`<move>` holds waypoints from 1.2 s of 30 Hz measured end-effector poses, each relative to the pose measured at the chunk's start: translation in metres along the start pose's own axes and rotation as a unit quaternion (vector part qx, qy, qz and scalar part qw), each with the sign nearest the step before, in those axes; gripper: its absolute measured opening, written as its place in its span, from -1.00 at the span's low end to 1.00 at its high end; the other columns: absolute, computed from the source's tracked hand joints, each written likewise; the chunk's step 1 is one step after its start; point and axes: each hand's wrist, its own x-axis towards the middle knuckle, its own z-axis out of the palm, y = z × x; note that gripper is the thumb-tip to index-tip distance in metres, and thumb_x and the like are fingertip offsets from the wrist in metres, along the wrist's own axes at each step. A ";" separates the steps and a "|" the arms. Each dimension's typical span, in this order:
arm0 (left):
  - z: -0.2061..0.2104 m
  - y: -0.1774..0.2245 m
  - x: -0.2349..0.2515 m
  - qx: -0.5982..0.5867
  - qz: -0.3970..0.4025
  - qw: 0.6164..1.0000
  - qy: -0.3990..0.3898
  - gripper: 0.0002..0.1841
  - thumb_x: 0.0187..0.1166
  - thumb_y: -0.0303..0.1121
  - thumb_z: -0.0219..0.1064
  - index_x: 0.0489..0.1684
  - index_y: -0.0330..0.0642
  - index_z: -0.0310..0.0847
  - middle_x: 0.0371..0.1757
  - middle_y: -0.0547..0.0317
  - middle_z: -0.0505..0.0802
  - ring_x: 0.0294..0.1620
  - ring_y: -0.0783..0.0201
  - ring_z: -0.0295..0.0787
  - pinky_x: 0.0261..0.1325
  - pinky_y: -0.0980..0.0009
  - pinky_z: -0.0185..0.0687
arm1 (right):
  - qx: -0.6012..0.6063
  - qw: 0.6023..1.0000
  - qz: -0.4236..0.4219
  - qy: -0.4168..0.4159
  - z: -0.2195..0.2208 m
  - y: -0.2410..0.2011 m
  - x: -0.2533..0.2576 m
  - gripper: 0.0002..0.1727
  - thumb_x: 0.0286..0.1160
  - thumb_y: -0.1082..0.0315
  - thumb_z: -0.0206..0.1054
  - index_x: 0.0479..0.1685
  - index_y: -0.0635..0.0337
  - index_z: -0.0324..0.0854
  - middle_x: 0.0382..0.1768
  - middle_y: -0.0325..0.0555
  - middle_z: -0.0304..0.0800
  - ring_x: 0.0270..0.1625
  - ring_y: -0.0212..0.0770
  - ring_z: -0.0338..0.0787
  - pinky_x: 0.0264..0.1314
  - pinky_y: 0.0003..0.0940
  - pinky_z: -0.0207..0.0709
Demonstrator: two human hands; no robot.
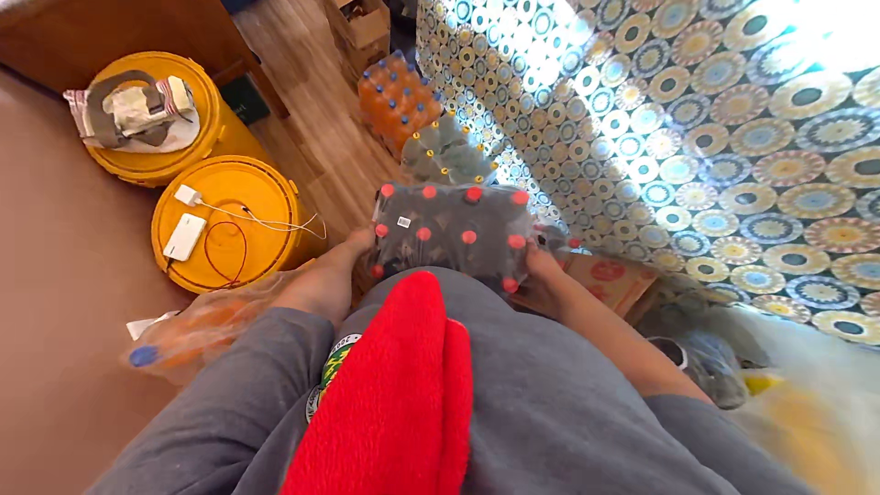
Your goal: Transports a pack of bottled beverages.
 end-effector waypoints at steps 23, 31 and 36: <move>-0.131 0.076 0.116 -0.099 -0.131 0.985 0.053 -0.11 0.86 0.18 -0.52 0.42 -0.50 0.51 0.45 -0.48 0.61 0.52 -0.30 0.52 0.54 -0.23 0.35 | -0.125 0.984 -0.035 -0.124 0.017 -0.212 0.206 -0.16 0.94 -0.07 -0.49 0.52 0.57 0.39 0.49 0.58 0.47 0.57 0.39 0.50 0.60 0.29 0.30; -0.233 0.065 0.144 -0.071 -0.111 0.986 0.099 -0.07 0.84 0.21 -0.56 0.35 -0.51 0.54 0.39 -0.48 0.64 0.44 -0.28 0.58 0.46 -0.23 0.41 | -0.115 0.984 -0.093 -0.098 0.054 -0.312 0.195 -0.13 0.93 -0.10 -0.51 0.53 0.56 0.40 0.50 0.59 0.47 0.61 0.44 0.46 0.62 0.38 0.25; -0.271 0.069 0.166 -0.102 -0.107 0.980 0.133 -0.10 0.86 0.20 -0.48 0.34 -0.52 0.55 0.36 -0.48 0.66 0.42 -0.29 0.59 0.46 -0.23 0.42 | -0.080 0.986 -0.099 -0.113 0.069 -0.345 0.219 -0.08 0.90 -0.16 -0.53 0.47 0.56 0.45 0.46 0.58 0.50 0.56 0.44 0.50 0.58 0.37 0.27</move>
